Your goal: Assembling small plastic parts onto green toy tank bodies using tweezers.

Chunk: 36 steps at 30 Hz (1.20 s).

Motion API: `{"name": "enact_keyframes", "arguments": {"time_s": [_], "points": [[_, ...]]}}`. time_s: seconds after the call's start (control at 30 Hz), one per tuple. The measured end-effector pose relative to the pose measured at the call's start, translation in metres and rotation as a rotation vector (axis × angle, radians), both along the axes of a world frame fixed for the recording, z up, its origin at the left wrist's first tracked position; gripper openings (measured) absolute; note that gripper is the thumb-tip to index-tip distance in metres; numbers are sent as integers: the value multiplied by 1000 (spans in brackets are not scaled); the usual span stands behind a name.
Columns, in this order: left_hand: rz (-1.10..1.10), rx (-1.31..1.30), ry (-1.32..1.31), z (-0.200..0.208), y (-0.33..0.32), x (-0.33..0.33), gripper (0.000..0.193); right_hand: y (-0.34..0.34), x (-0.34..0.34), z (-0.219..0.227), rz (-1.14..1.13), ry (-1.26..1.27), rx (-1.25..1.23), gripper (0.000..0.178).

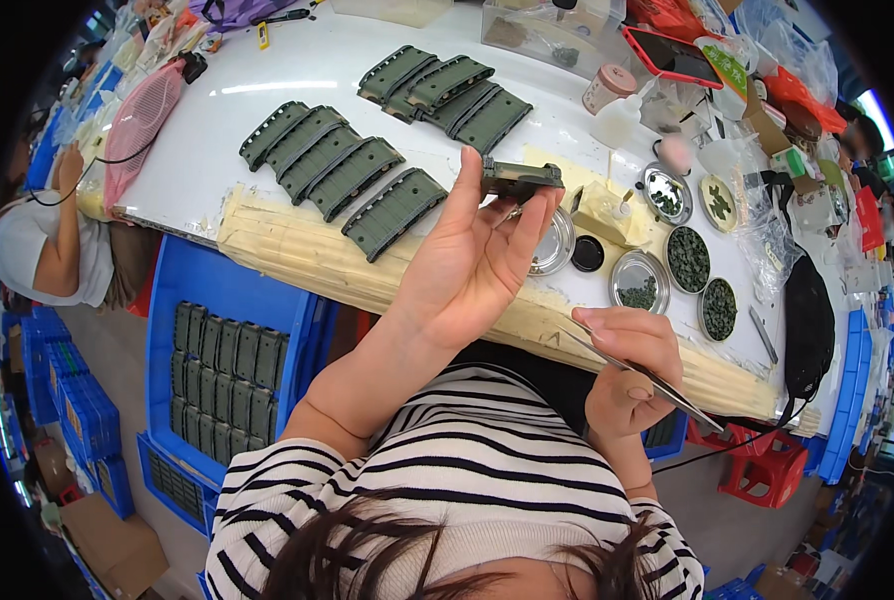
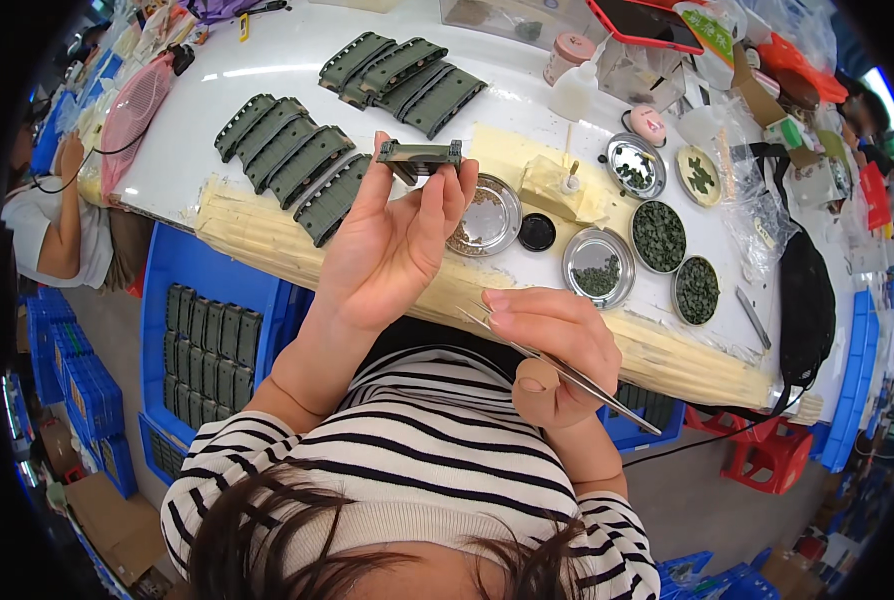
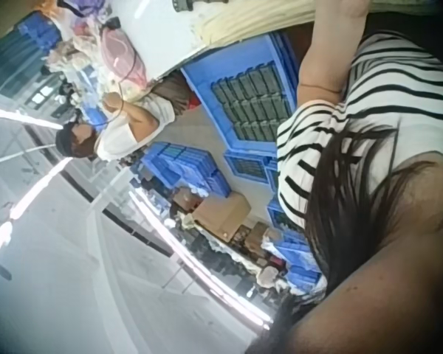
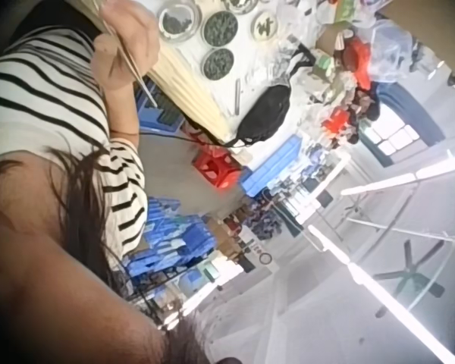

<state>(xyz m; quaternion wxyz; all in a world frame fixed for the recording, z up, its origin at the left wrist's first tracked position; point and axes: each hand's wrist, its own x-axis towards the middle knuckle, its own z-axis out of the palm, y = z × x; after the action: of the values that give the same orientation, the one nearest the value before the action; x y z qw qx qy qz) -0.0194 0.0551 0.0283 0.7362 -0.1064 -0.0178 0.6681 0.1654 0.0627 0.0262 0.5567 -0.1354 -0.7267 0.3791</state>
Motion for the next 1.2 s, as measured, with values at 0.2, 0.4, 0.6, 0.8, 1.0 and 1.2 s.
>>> {"name": "enact_keyframes", "arguments": {"time_s": [0.2,0.4,0.6,0.8,1.0,1.2], "points": [[40,48,154,-8,-13,5,62,5,6,12,-116,-28,82,31],[91,260,498,-5,-26,13,54,9,1,14,-131,25,29,27],[95,309,647,-5,-29,13,60,6,3,16,-112,-46,39,21],[103,310,650,-5,-30,14,63,5,7,19,-107,-107,56,19],[85,329,560,-8,-29,13,65,7,8,20,-84,-139,99,20],[90,331,554,-9,-29,14,65,5,10,23,-100,-202,104,23]]}}
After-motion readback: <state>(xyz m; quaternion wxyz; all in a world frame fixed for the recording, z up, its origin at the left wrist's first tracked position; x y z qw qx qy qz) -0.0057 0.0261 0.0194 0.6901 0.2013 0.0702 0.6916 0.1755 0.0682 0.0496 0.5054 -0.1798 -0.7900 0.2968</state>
